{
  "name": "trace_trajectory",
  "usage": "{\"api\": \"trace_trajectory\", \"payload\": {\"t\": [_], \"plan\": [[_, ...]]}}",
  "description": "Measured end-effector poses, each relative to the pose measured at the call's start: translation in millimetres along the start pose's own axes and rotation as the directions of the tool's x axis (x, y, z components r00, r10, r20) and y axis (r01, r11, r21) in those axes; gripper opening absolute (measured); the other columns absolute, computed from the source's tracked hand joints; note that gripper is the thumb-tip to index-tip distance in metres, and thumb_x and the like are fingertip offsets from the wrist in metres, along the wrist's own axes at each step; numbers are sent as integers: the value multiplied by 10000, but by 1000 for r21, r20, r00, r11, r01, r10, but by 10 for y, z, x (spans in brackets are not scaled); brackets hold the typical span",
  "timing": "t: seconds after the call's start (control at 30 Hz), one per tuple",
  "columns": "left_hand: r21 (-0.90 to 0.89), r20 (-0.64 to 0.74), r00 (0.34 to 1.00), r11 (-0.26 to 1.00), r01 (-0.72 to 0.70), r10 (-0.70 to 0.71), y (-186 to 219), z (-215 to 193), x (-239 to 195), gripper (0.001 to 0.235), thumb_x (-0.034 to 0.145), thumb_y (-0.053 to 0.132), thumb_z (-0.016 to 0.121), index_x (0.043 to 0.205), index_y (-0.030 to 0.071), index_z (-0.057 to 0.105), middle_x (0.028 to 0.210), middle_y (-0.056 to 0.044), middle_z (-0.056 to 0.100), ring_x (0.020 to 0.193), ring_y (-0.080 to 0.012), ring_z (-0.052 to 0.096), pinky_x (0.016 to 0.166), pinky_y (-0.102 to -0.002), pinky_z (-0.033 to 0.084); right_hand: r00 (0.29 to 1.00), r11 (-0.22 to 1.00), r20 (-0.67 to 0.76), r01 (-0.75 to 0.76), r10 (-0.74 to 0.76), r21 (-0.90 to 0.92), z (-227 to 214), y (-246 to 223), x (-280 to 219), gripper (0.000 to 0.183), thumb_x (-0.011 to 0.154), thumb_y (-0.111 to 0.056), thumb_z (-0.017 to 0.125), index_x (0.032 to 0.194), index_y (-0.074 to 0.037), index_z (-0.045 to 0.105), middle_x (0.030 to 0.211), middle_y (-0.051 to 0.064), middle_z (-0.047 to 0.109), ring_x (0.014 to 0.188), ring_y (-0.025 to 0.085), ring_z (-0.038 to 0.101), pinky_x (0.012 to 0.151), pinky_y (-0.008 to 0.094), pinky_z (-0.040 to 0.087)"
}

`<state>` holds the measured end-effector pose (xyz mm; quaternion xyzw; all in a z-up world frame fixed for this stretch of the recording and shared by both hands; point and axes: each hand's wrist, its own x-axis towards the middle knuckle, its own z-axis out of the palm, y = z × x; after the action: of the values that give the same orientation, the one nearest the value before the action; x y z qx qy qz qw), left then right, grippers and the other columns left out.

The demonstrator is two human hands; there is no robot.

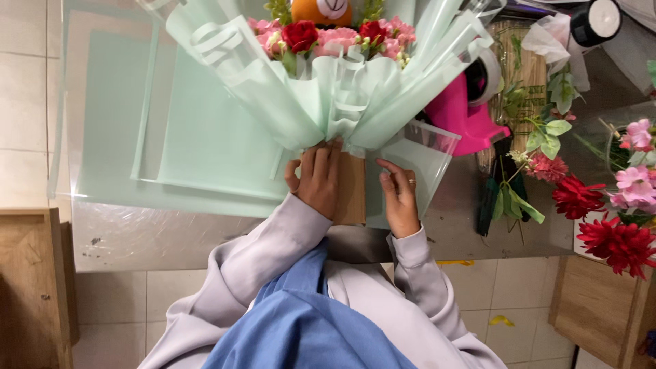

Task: The person folds and tapes light green decorative paper around the base of a flower bouquet using a tape dispenser and scissors.

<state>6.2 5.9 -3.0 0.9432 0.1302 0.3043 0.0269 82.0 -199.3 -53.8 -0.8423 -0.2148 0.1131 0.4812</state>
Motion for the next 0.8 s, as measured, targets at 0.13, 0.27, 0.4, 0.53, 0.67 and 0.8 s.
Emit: {"api": "trace_trajectory", "payload": {"t": [0.13,0.27,0.4,0.53,0.67,0.8], "plan": [[-39,21,1000,999,-5,6,-7,69,-86,330,1062,-40,510,1314,93,676,1074,-42,556,1100,-201,564,971,-432,242,995,999,-104,1,4,49,121,88,68,231,1124,-235,605,1293,-99,687,969,56,471,898,156,515,854,315,438],[-16,24,1000,1000,-14,14,-27,47,-17,335,1055,-41,509,1316,98,668,1104,-33,556,1156,-193,552,974,-432,229,988,988,-139,-50,71,149,313,87,280,229,1078,-290,703,1181,-93,757,960,54,620,941,153,605,871,311,498],[-15,35,999,1000,-20,20,-41,67,-46,311,1059,-30,514,1296,91,674,1101,-29,551,1184,-198,541,976,-442,219,945,877,-102,-244,311,413,550,152,346,222,1045,-338,741,1097,-123,761,937,-28,638,915,82,547,850,263,447],[2,2,1000,1000,-24,24,-34,141,-65,307,1059,-42,526,1277,98,690,1080,-23,555,1170,-191,555,961,-446,222,923,839,-130,-263,363,477,521,-163,405,134,1007,-273,748,968,-145,743,854,-92,585,828,29,511,737,184,415],[19,0,999,999,-42,42,-58,90,-14,293,1071,-39,525,1266,97,696,1071,-22,568,1158,-194,569,945,-441,240,918,868,-250,-163,308,469,583,-269,372,132,963,-200,806,889,-108,747,821,-22,614,828,68,538,769,230,465],[26,2,999,999,-41,41,-41,97,-19,256,1078,-21,547,1248,96,698,1060,-28,572,1163,-210,575,951,-448,243,912,864,-279,-137,300,484,702,-163,356,138,959,-213,820,886,-127,741,830,-9,580,806,76,525,763,255,448]]}}
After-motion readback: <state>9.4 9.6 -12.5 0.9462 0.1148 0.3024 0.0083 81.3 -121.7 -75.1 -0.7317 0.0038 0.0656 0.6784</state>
